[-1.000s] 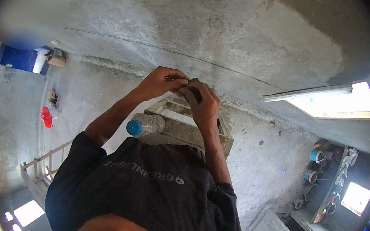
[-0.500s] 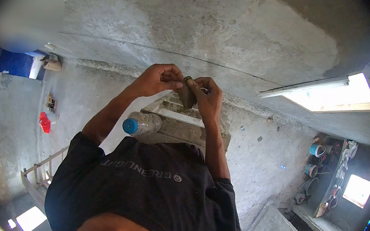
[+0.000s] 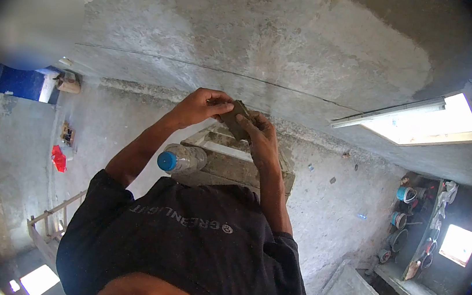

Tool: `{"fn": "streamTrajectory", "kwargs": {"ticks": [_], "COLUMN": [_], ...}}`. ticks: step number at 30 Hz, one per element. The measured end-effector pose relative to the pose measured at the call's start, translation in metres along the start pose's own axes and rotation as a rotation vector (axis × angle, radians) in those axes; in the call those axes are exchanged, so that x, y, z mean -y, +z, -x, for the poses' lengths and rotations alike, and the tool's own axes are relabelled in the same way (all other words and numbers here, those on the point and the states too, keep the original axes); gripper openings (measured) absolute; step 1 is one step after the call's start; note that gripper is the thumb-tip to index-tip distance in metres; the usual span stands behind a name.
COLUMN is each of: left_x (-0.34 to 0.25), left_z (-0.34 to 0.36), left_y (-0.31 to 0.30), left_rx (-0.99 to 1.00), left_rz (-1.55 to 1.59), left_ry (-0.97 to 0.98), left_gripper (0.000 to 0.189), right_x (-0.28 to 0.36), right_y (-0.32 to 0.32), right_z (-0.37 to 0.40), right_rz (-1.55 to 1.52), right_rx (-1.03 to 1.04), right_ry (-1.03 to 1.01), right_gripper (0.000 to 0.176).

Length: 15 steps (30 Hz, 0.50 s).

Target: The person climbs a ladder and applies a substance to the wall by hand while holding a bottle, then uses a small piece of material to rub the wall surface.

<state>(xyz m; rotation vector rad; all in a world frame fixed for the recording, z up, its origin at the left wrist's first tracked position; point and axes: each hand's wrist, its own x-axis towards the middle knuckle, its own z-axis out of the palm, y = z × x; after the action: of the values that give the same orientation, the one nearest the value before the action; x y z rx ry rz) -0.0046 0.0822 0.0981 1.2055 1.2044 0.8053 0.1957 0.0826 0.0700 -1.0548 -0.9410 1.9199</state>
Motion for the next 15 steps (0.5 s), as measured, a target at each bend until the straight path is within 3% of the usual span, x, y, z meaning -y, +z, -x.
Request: {"fn": "streamTrajectory", "kwargs": {"ticks": [4,10,15], "left_x": [-0.002,-0.002,0.000], "left_z": [0.000,-0.001,-0.001], "left_y": [0.003,0.002,0.003], "left_rx": [-0.091,-0.076,-0.084], "left_rz": [-0.162,-0.250,-0.024], "left_ry": [0.051,0.039,-0.053], "left_gripper": [0.028,0.028,0.029], "right_x": [-0.001,0.005,0.005], "right_y": [-0.002,0.005,0.009], "right_z": [0.000,0.001,0.000], "right_rz": [0.009,0.123,0.092], "right_rx": [0.019,0.044,0.024], "right_ry": [0.061,0.038,-0.036], "right_gripper": [0.027,0.027,0.027]}}
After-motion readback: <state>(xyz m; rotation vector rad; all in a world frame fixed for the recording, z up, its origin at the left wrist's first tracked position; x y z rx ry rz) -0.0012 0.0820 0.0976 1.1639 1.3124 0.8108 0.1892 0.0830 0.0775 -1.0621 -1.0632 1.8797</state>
